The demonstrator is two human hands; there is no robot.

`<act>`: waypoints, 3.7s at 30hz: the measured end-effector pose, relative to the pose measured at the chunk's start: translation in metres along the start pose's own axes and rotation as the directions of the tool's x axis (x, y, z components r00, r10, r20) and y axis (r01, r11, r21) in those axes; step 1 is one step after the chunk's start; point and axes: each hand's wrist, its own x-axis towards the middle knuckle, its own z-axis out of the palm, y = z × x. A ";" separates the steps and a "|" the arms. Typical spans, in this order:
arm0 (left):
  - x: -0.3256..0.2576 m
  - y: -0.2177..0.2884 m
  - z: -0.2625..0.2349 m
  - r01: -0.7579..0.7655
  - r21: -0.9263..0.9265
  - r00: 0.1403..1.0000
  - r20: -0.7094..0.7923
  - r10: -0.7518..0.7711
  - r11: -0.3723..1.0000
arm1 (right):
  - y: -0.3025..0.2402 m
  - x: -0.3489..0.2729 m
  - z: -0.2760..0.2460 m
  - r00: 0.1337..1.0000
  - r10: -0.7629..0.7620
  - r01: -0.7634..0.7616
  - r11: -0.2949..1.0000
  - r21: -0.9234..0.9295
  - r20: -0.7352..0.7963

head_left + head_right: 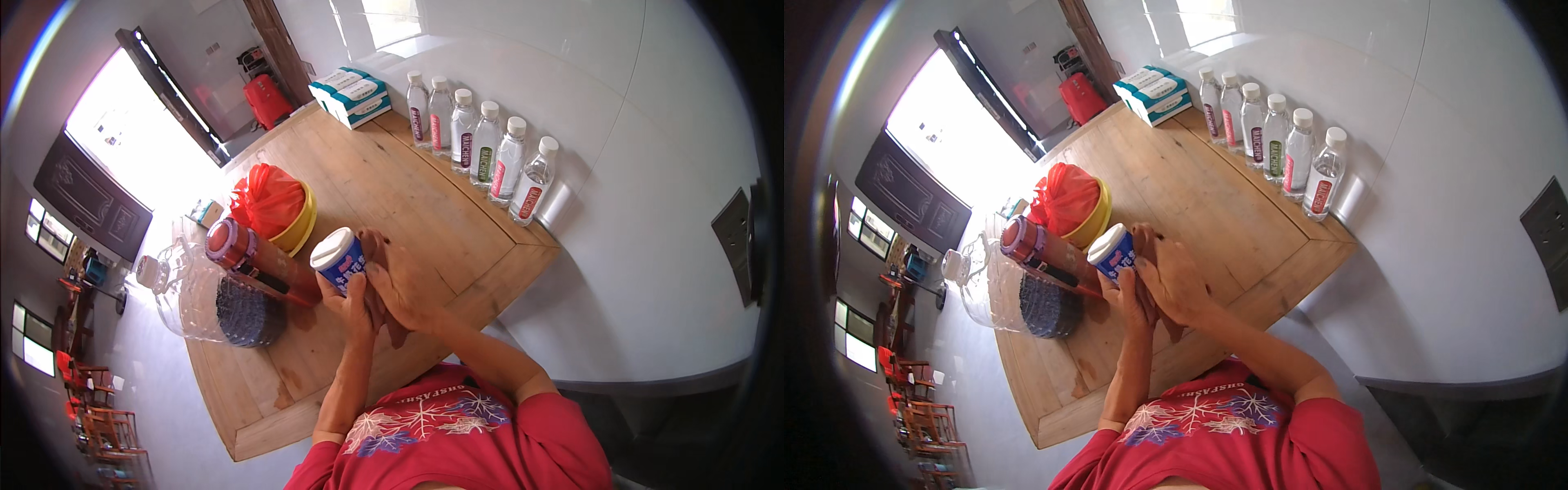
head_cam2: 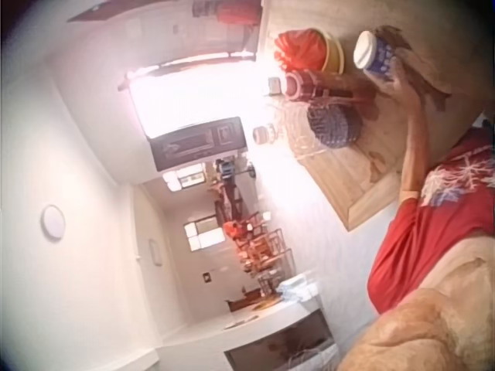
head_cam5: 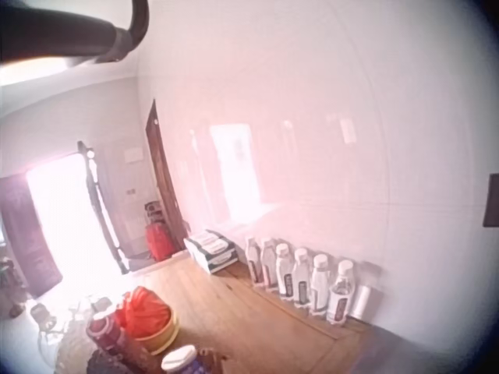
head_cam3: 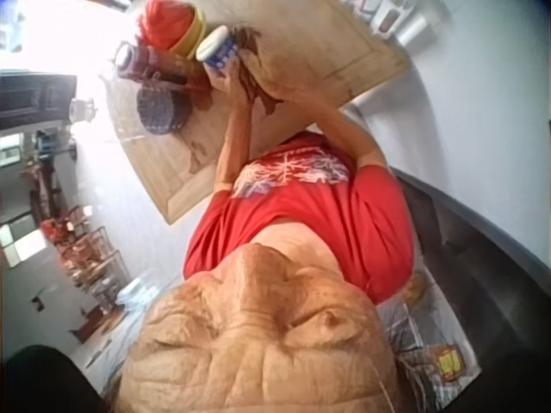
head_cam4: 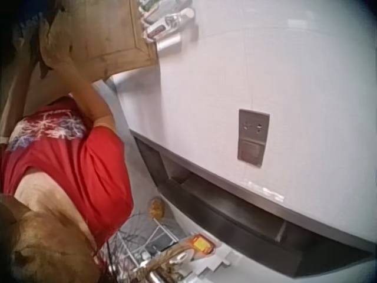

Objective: The person wipes several containers on a wooden table using a brown cloth. They start with a large clear plastic bottle, then wipe a pink thermos, a small white cylindrical container, and multiple small clear water bottles. The person handles each item one at a time, rotating them to wipe different sides before placing them back on the table.

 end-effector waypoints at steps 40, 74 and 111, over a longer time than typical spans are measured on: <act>0.004 0.003 0.009 0.134 -0.113 0.962 0.251 -0.102 0.985 | -0.019 -0.053 -0.031 0.889 -0.322 0.204 0.915 -0.348 -0.325; -0.019 0.023 -0.028 -0.335 0.485 0.838 0.545 0.021 0.808 | -0.026 -0.010 -0.058 0.867 -0.484 0.491 0.789 -0.370 0.117; -0.017 0.021 -0.020 0.193 0.034 0.954 0.226 -0.196 0.981 | 0.029 -0.062 0.012 0.943 0.331 -0.237 0.625 0.744 0.023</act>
